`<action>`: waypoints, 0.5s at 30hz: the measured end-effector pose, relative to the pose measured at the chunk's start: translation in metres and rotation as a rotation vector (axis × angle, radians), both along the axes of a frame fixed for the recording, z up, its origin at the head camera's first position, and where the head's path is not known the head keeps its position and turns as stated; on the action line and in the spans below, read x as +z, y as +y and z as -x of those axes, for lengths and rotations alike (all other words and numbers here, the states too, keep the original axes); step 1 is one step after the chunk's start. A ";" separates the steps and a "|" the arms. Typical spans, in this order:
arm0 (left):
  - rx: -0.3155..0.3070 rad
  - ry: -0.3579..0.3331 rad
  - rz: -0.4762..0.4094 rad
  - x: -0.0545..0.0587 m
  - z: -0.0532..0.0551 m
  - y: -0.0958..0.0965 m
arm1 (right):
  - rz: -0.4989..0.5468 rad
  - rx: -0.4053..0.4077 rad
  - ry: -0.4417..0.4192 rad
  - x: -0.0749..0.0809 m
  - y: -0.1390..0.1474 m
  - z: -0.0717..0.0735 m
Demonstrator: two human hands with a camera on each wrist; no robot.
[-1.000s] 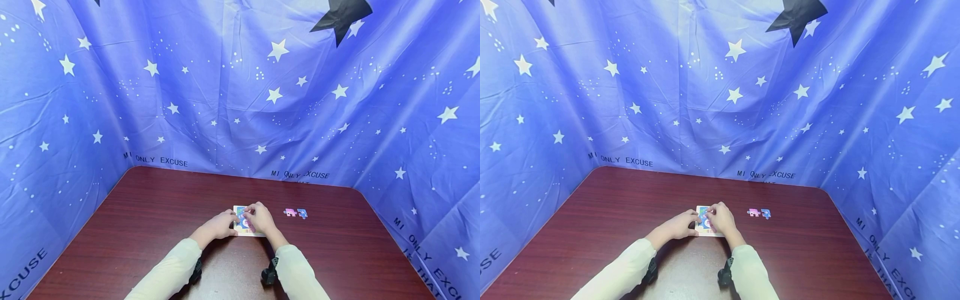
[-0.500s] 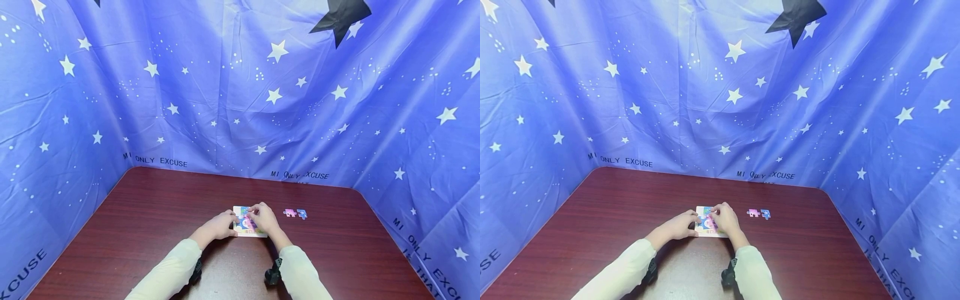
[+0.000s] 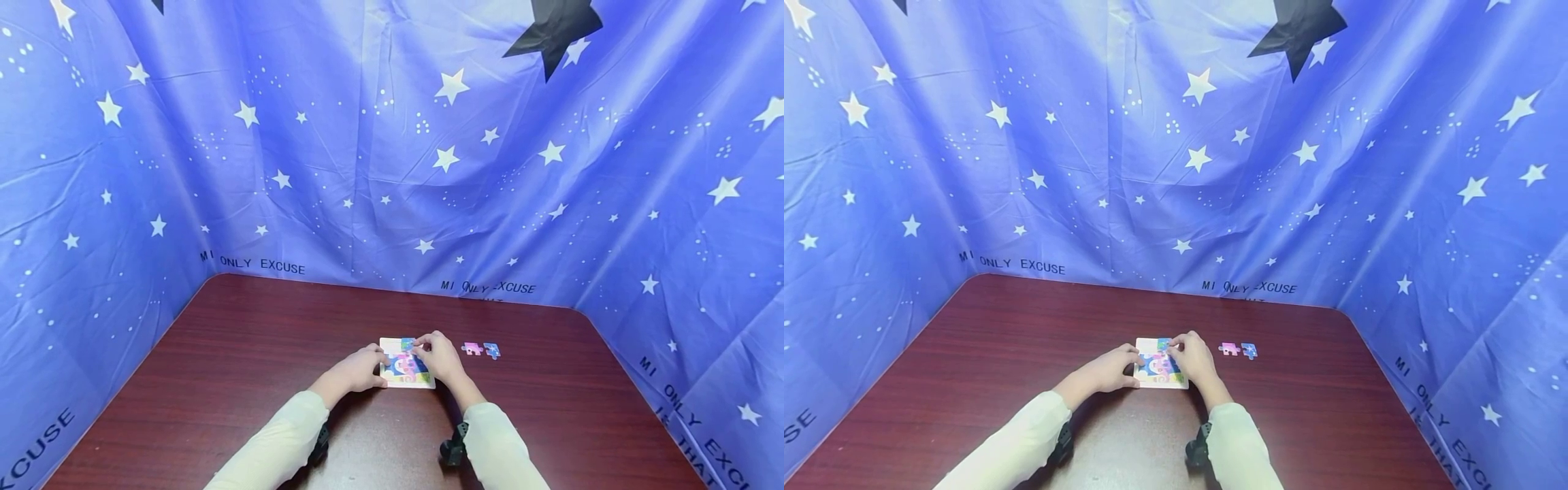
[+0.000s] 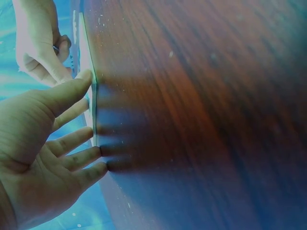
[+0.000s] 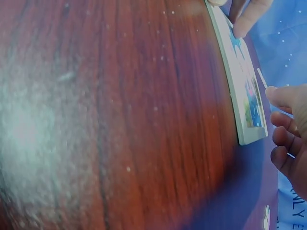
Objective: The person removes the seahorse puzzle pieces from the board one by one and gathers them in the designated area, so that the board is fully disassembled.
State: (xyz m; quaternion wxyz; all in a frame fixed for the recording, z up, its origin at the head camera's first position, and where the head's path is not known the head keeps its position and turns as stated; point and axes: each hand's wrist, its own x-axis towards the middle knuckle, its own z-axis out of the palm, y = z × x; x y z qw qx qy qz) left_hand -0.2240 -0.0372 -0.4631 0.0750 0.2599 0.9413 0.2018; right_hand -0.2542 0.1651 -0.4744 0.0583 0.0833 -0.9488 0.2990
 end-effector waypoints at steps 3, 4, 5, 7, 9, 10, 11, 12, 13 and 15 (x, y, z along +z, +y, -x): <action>-0.004 0.004 -0.004 0.000 0.000 0.000 | -0.009 -0.008 0.003 -0.001 0.003 0.001; -0.005 0.006 -0.004 0.000 0.000 0.000 | -0.009 -0.012 0.004 -0.001 0.004 0.001; -0.005 0.006 -0.006 0.000 -0.001 0.000 | -0.010 -0.014 0.006 -0.001 0.005 0.001; -0.005 0.008 -0.009 0.000 -0.001 0.000 | -0.006 -0.015 0.010 -0.002 0.007 0.000; -0.006 0.008 -0.010 0.000 -0.001 -0.001 | 0.000 -0.018 0.017 -0.002 0.009 0.000; -0.006 0.009 -0.011 0.000 -0.001 -0.001 | 0.004 -0.018 0.022 -0.001 0.010 -0.001; -0.005 0.007 -0.012 0.000 -0.001 -0.001 | 0.005 -0.018 0.027 -0.001 0.011 -0.001; -0.003 0.005 -0.013 0.000 -0.001 -0.001 | 0.004 -0.018 0.032 -0.001 0.012 -0.002; -0.002 0.002 -0.014 0.000 -0.001 -0.001 | 0.005 -0.018 0.039 0.000 0.013 -0.002; 0.000 -0.001 -0.015 0.000 -0.002 0.000 | 0.004 -0.020 0.043 0.001 0.015 -0.003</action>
